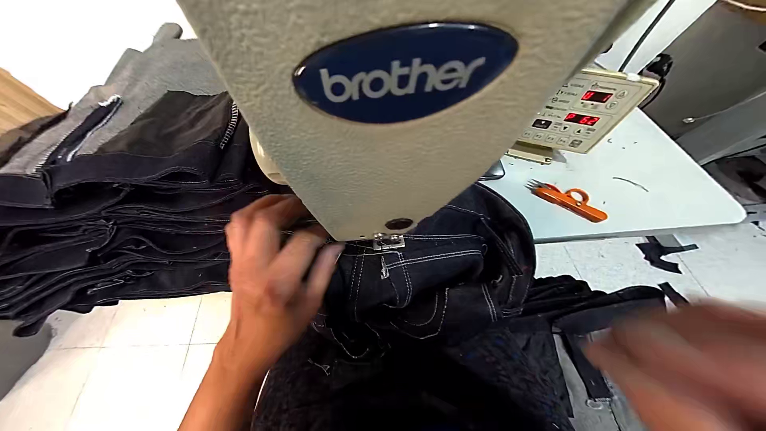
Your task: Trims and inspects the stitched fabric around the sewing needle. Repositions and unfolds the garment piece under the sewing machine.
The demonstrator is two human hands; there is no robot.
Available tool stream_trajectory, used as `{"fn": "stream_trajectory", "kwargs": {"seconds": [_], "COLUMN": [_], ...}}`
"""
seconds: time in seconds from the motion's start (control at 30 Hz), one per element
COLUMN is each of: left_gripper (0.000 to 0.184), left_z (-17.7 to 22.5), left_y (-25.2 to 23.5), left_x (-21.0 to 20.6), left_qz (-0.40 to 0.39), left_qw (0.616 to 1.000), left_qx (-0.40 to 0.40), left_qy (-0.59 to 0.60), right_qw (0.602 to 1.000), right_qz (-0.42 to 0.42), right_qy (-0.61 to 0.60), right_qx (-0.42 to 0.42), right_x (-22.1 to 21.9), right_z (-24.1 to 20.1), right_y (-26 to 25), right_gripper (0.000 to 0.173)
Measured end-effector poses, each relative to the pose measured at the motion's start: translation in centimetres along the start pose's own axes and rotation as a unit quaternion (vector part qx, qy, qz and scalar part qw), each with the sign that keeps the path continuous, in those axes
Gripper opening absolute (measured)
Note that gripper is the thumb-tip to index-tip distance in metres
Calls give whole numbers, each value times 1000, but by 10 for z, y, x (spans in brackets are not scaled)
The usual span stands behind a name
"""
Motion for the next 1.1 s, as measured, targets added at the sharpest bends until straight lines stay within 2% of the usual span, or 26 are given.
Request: {"fn": "stream_trajectory", "kwargs": {"seconds": [0.03,0.1,0.2,0.3,0.4,0.43,0.47,0.5,0.53,0.63,0.67,0.77,0.8,0.87,0.97,1.03,1.1], "left_gripper": [16,18,19,15,13,12,13,15,16,21,25,20,18,24,30,31,29], "left_z": [3,3,0,4,1,-2,-7,-14,-23,-47,-45,-9,5,24,33,37,38], "left_y": [5,11,10,10,8,6,2,-3,-7,-10,-8,6,13,24,28,27,25], "left_x": [-6,-16,-22,-19,-10,-6,-1,5,10,20,23,22,15,-4,-21,-23,-20], "left_qz": [-29,-84,-107,-75,-43,-36,-33,-34,-40,-68,-65,7,0,-53,-84,-85,-86], "left_qw": [999,996,993,996,994,991,989,990,991,981,980,994,997,997,991,988,986], "left_qx": [3,23,39,32,78,99,114,124,129,133,126,28,-5,-43,-47,-46,-54], "left_qy": [15,29,31,22,65,85,86,62,18,-121,-140,-107,-77,-46,-98,-121,-131], "right_qw": [997,995,997,995,993,995,998,999,999,981,973,957,952,946,941,946,930], "right_qz": [40,59,58,92,70,44,19,4,0,13,8,-33,-45,-43,-45,-61,-108], "right_qy": [62,76,39,-6,-72,-66,-38,-2,46,186,218,239,242,259,284,289,327], "right_qx": [23,37,23,46,68,65,53,36,16,-48,-77,-161,-179,-191,-179,-135,-128], "right_x": [-18,-62,-112,-128,-120,-114,-105,-94,-78,-25,-10,10,8,2,-6,-10,-16], "right_z": [31,65,77,74,69,70,74,83,96,171,204,304,324,331,311,299,293], "right_y": [4,4,2,-1,-2,-1,-1,-2,-4,-5,0,39,53,63,58,55,50], "right_gripper": [23,26,24,17,17,23,37,49,53,34,33,42,42,35,25,33,39]}}
Point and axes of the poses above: each hand's wrist, its own y-axis away from the middle knuckle, its own x-axis out of the back of the hand, z = x × y, the point moved 1 cm from there along -y, towards the middle knuckle, and after that the axes turned 10 degrees about z, right-handed, at the moved point
